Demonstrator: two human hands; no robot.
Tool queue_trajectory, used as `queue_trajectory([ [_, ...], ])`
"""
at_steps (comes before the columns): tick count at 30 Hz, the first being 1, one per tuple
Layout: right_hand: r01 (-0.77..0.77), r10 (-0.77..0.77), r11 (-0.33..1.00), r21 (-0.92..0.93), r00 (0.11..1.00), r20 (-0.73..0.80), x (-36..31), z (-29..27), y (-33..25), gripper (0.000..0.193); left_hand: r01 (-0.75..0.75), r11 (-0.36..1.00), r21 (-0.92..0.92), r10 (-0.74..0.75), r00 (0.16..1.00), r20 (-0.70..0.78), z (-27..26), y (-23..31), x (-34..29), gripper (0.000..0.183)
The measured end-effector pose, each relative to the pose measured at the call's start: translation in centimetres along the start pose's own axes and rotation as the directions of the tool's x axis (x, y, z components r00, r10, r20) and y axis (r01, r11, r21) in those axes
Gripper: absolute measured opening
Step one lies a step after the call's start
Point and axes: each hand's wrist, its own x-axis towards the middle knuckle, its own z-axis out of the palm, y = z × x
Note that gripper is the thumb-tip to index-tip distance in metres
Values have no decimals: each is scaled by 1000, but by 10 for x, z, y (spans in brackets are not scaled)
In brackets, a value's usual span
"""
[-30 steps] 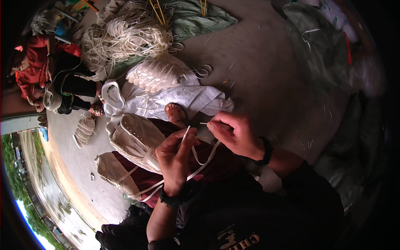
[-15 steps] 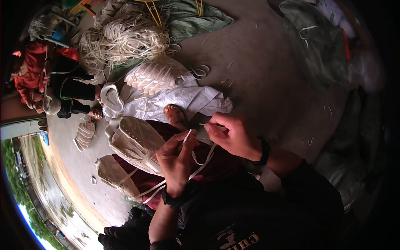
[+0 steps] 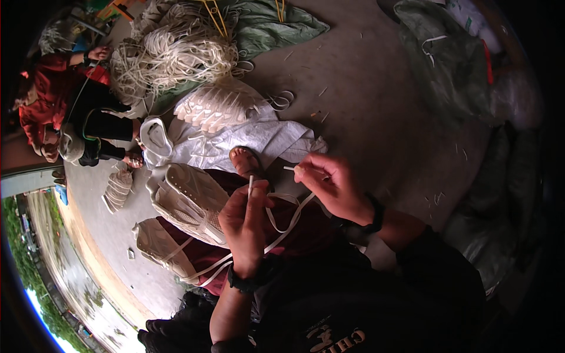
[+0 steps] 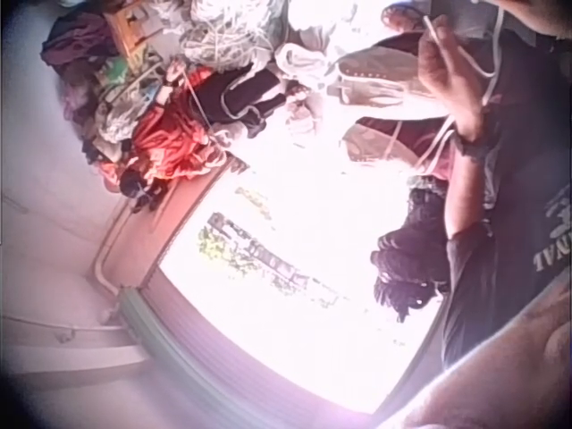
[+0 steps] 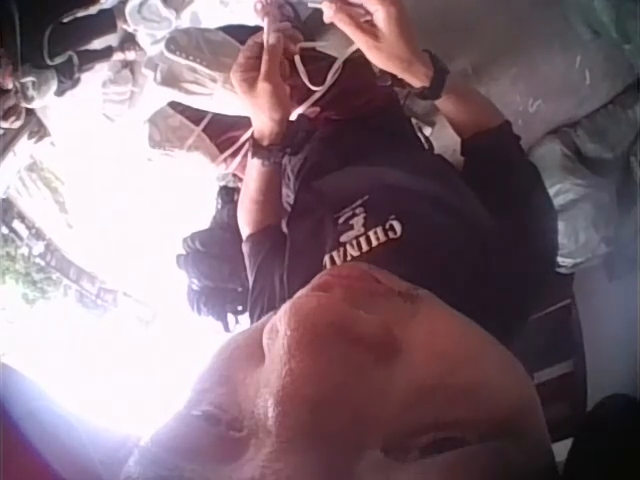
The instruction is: The recorder is lacing and organizing white shoes.
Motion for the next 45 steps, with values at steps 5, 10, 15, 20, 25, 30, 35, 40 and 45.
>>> queue_trajectory([
  [5, -29, 33, 997, 67, 997, -67, 2, -8, 9, 18, 28, 993, -118, -27, 1000, 9, -5, 4, -4, 30],
  [10, -128, 156, 970, 208, 980, -121, -1, -13, 15, 20, 4, 985, -173, -8, 1000, -18, -16, 3, -11, 35],
  [15, -189, 217, 959, 213, 969, -115, -4, -14, 23, 21, 9, 995, -99, -6, 1000, 29, -21, 14, -20, 35],
  [20, -202, 222, 955, 218, 972, -74, 1, 2, 24, 22, -35, 998, -48, 36, 999, 15, -41, 21, -34, 37],
  [25, -139, 150, 972, 188, 987, -48, 2, 24, 31, 22, -93, 995, -20, 91, 992, -82, -79, 24, -42, 37],
  [30, -129, 117, 989, 69, 981, 153, 11, 61, 16, 23, -283, 959, 16, 276, 918, -285, -135, 21, -46, 35],
  [35, -54, 15, 991, 121, 953, 303, 16, 121, 10, 22, -259, 966, -29, 225, 887, -404, -184, 26, -49, 32],
  [40, 484, -419, 860, -158, 849, 322, 47, 178, 11, 6, -261, 873, 412, 440, 784, -437, -220, 34, -11, 27],
  [45, 328, -350, 937, 125, 891, 288, 82, 226, 3, 9, -198, 582, 789, 595, 765, -246, -233, 51, 20, 17],
])
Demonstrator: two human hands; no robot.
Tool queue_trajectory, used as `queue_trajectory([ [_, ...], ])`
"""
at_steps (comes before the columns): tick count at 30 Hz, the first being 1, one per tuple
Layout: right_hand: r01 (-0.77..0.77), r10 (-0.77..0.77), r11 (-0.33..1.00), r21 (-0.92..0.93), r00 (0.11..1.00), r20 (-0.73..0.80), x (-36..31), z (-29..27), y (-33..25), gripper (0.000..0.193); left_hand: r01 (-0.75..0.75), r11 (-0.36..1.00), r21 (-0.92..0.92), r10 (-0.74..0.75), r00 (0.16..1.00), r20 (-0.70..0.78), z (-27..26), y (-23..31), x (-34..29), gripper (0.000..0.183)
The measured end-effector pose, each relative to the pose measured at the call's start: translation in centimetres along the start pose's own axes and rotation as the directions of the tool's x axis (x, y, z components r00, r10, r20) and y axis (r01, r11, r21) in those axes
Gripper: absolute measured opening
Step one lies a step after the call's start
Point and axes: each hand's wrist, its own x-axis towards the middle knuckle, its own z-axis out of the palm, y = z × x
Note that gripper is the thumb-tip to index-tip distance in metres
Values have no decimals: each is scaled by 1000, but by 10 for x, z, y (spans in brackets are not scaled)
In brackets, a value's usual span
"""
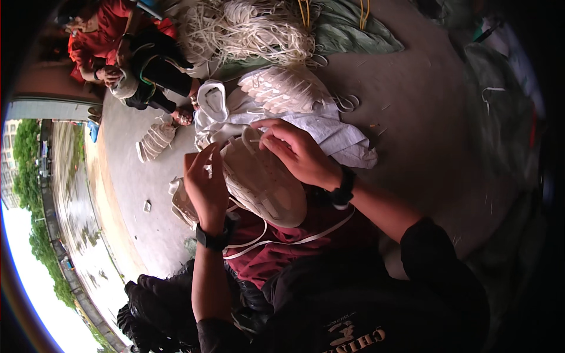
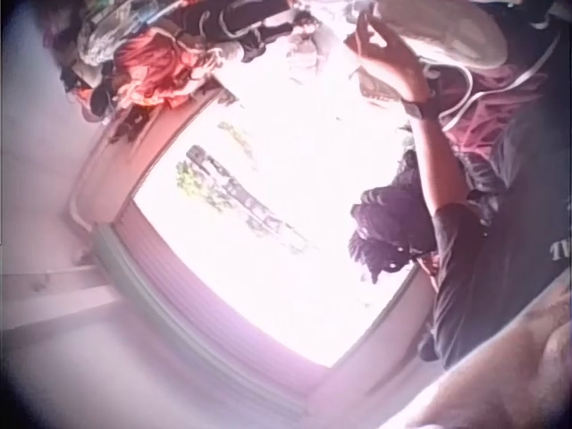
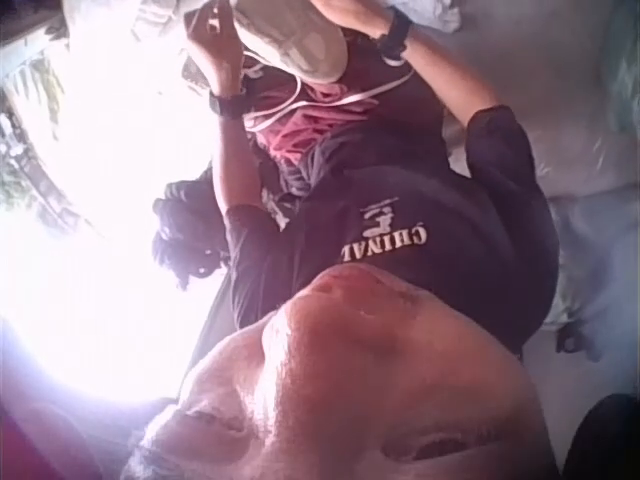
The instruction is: The recorder is lacing and organizing white shoes.
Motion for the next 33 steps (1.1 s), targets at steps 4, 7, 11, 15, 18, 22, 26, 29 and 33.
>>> queue_trajectory([
  [4, -51, 41, 997, 57, 985, 168, 29, 10, 10, 19, -58, 978, 199, 29, 989, 144, 2, -3, 14, 25],
  [7, -112, 88, 991, 74, 956, 279, 41, 17, 13, 20, -25, 988, 155, -3, 984, 176, -5, -15, 17, 25],
  [11, -69, 27, 990, 126, 953, 303, 48, 24, 16, 18, 65, 989, -132, -33, 972, 231, -19, -36, 17, 23],
  [15, -126, 65, 971, 203, 956, 285, 43, 34, 15, 17, 285, 935, -212, -213, 927, 308, -23, -44, 8, 22],
  [18, -115, 46, 961, 251, 963, 264, 38, 52, 10, 15, 119, 992, -43, -108, 975, 194, -22, -58, 4, 26],
  [22, -106, 59, 983, 153, 958, 282, 35, 60, 0, 17, 135, 988, -73, -120, 977, 177, -28, -59, -2, 28],
  [26, -145, 109, 980, 138, 965, 238, 29, 56, -14, 22, 288, 846, -448, -213, 954, 212, -35, -50, -18, 34],
  [29, -144, 129, 988, 54, 965, 227, 30, 47, -19, 24, 244, 741, -625, -210, 969, 130, -50, -39, -27, 33],
  [33, -126, 123, 992, 21, 987, 108, 16, 52, -27, 20, 325, 712, -622, -293, 943, 157, -62, -50, -42, 26],
])
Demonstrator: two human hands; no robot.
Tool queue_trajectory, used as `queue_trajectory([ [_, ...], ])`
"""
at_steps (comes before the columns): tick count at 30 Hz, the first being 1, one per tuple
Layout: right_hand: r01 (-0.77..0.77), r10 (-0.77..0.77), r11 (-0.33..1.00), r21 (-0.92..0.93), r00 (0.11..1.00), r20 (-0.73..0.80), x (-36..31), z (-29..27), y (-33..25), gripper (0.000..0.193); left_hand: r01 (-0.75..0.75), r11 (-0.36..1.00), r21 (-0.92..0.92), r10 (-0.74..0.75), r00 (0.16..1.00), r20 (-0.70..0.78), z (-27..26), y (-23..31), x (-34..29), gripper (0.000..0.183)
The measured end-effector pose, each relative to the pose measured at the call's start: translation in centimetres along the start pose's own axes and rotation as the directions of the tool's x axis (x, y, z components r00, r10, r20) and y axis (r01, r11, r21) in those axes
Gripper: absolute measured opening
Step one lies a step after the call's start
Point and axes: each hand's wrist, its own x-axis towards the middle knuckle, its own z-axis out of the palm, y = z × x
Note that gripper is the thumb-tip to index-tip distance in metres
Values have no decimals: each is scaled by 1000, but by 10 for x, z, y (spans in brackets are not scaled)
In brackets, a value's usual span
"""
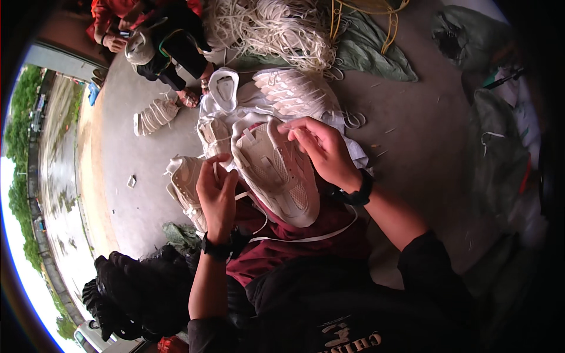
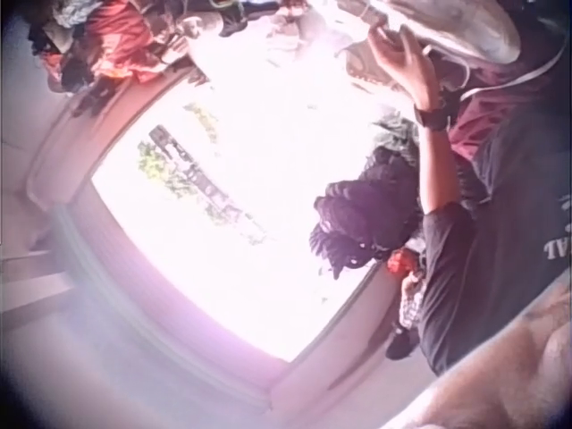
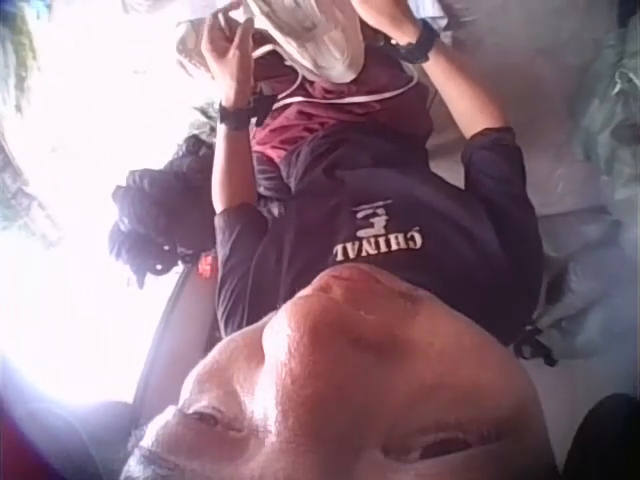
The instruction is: The recorder is lacing and organizing white shoes.
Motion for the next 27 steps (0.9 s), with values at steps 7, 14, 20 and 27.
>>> queue_trajectory([
  [7, -122, 121, 989, -80, 992, -24, -12, 16, -1, 14, -14, 999, -29, 13, 998, -58, 9, -31, -4, 15],
  [14, -9, 15, 932, -362, 1000, 12, -5, 35, -10, 19, -61, 991, -122, 56, 998, -40, 17, -35, -9, 22],
  [20, 83, -102, 921, -381, 994, -31, -2, 46, 3, 16, -70, 993, -93, 63, 995, -74, 13, -40, -10, 22],
  [27, -30, 9, 969, -243, 996, -85, -3, 49, 14, 11, -80, 992, -97, 73, 995, -73, 8, -43, -10, 21],
])
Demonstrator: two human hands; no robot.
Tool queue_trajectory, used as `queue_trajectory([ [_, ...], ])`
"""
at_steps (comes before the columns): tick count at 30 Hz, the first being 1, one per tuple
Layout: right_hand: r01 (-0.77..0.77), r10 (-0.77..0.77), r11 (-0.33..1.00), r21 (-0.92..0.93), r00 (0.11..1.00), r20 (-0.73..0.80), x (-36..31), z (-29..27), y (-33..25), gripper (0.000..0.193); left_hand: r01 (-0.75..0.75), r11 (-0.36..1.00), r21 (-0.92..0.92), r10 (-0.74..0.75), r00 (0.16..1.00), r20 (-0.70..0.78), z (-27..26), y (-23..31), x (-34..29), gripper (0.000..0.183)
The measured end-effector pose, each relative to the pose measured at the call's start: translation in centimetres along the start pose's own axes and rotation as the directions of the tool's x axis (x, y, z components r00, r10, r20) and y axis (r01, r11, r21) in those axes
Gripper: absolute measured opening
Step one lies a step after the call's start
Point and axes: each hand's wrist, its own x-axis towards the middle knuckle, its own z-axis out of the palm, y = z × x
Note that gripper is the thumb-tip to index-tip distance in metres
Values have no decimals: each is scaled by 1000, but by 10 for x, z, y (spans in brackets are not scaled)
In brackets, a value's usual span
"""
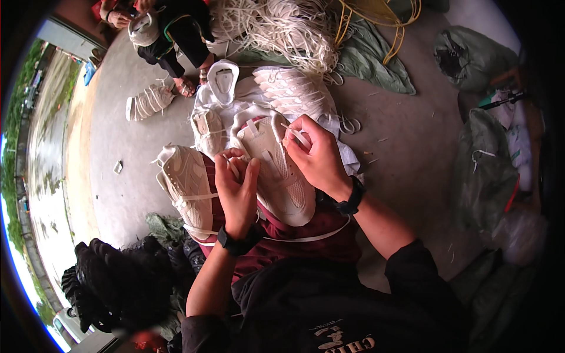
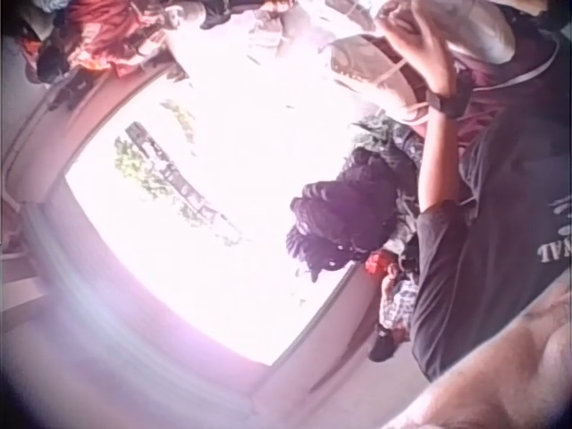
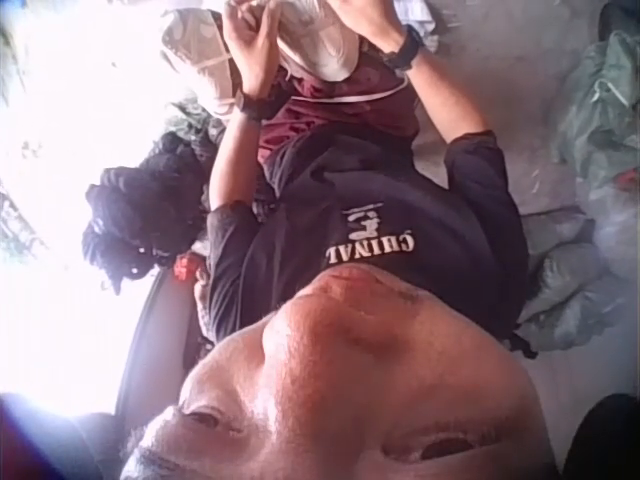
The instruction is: The recorder is lacing and organizing white shoes.
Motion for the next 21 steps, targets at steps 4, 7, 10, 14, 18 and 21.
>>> queue_trajectory([
  [4, 40, -38, 997, 69, 999, -32, -2, 4, 10, 10, 10, 1000, -16, -10, 1000, 8, -2, 3, -1, 20],
  [7, 89, -89, 996, 6, 994, -58, -2, 3, 13, 9, 16, 1000, -25, -15, 1000, 14, -4, 3, -1, 20],
  [10, -70, 76, 994, 82, 995, -63, -2, -4, 5, 10, 14, 998, -56, -13, 1000, 11, -6, 3, -2, 20],
  [14, -80, 85, 987, 138, 996, -33, -3, -3, 2, 12, 4, 998, -68, -3, 1000, 9, -7, 2, -3, 20],
  [18, 78, -75, 990, 119, 997, -24, -1, 6, 4, 14, -1, 998, -69, 2, 1000, 11, -6, -1, -3, 20],
  [21, 73, -71, 997, -30, 996, 51, -2, 8, -4, 13, 3, 998, -64, -2, 1000, 4, -9, -5, -3, 20],
])
